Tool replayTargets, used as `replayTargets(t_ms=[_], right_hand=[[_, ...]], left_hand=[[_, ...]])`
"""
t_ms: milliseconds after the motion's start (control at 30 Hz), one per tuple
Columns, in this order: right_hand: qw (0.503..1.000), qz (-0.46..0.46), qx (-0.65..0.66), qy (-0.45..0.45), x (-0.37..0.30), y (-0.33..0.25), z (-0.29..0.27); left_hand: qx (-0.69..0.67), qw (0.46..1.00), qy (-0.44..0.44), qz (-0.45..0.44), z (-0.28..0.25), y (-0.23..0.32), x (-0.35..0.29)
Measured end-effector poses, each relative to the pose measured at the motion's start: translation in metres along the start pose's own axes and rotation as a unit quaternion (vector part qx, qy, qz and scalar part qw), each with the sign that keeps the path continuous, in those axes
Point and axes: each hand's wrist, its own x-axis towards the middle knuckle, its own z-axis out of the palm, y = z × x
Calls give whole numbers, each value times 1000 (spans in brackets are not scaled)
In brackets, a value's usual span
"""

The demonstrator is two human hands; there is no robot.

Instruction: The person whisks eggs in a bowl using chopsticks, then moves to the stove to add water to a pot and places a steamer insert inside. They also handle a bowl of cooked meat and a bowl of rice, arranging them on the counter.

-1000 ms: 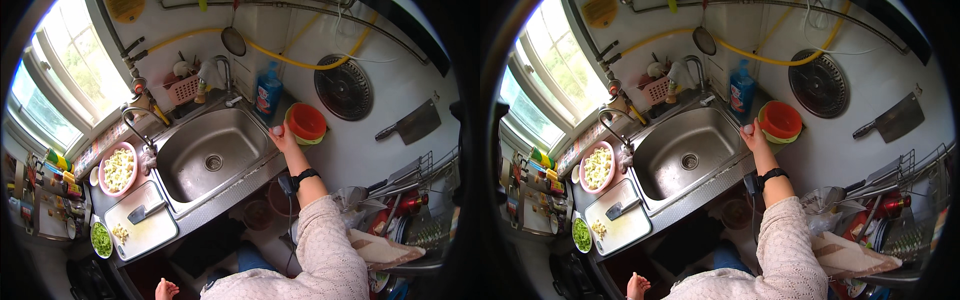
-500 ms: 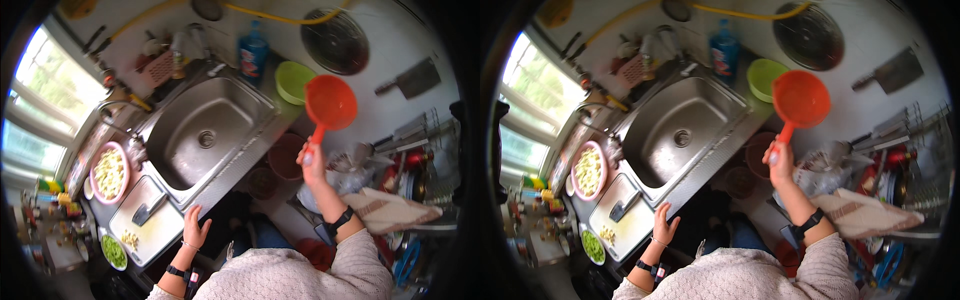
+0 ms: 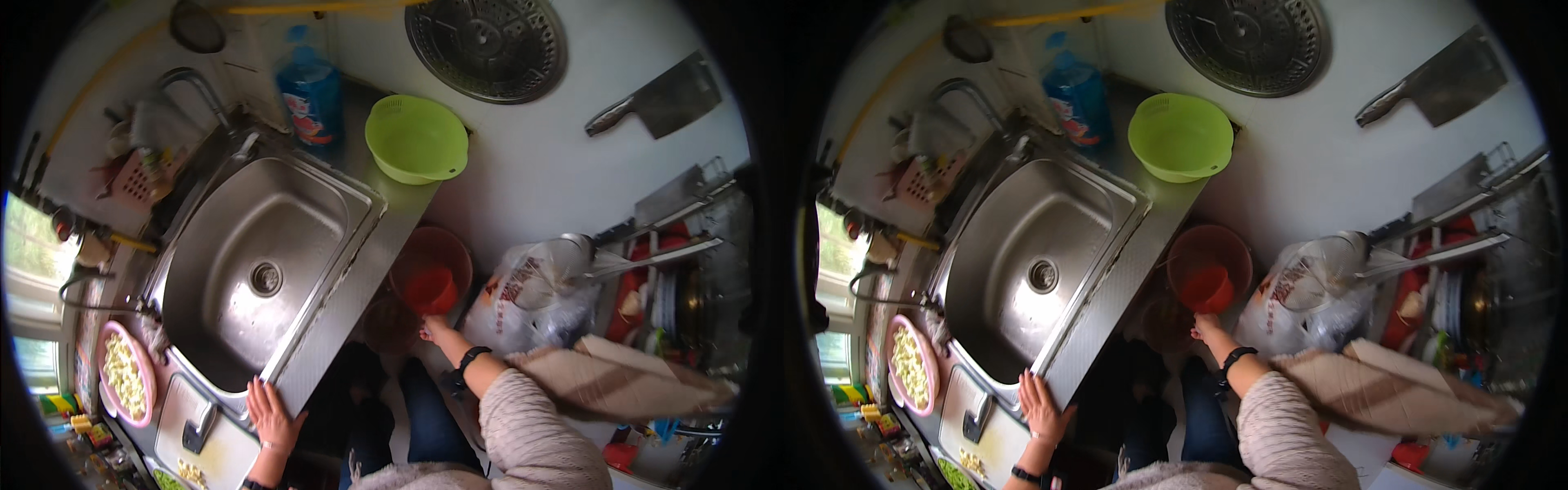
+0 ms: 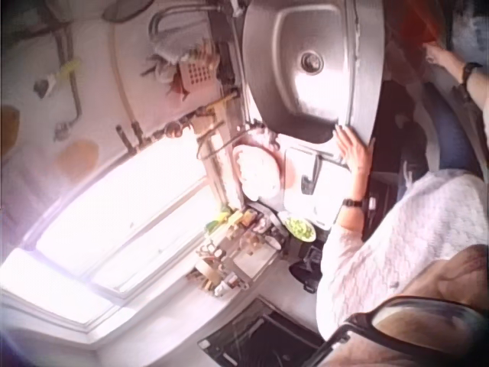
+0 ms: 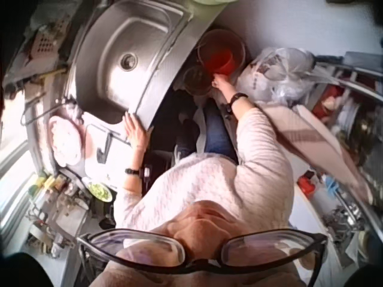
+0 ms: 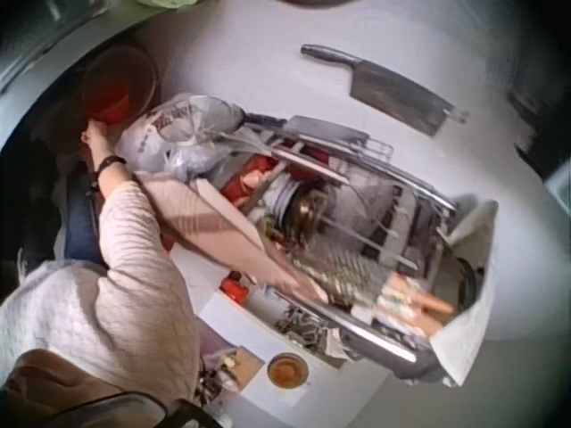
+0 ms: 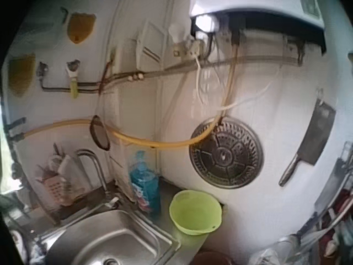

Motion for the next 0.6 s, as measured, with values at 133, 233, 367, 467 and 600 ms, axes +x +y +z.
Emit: replayTargets(t_ms=[133,233,367,467,600], right_hand=[[997,16,-78,18,123,-1,23],[998,0,-64,10,202,3,33],[999,-9,-30,-6,273,18,23],[1000,-9,-5,-22,315,29,26],[999,-9,20,-40,351,41,32]], left_hand=[[64,998,25,-10,-1,13,7],[79,996,28,10,8,11,6],[81,996,44,-19,21,13,13],[101,992,51,-57,28,13,8],[139,986,42,-86,30,17,7]])
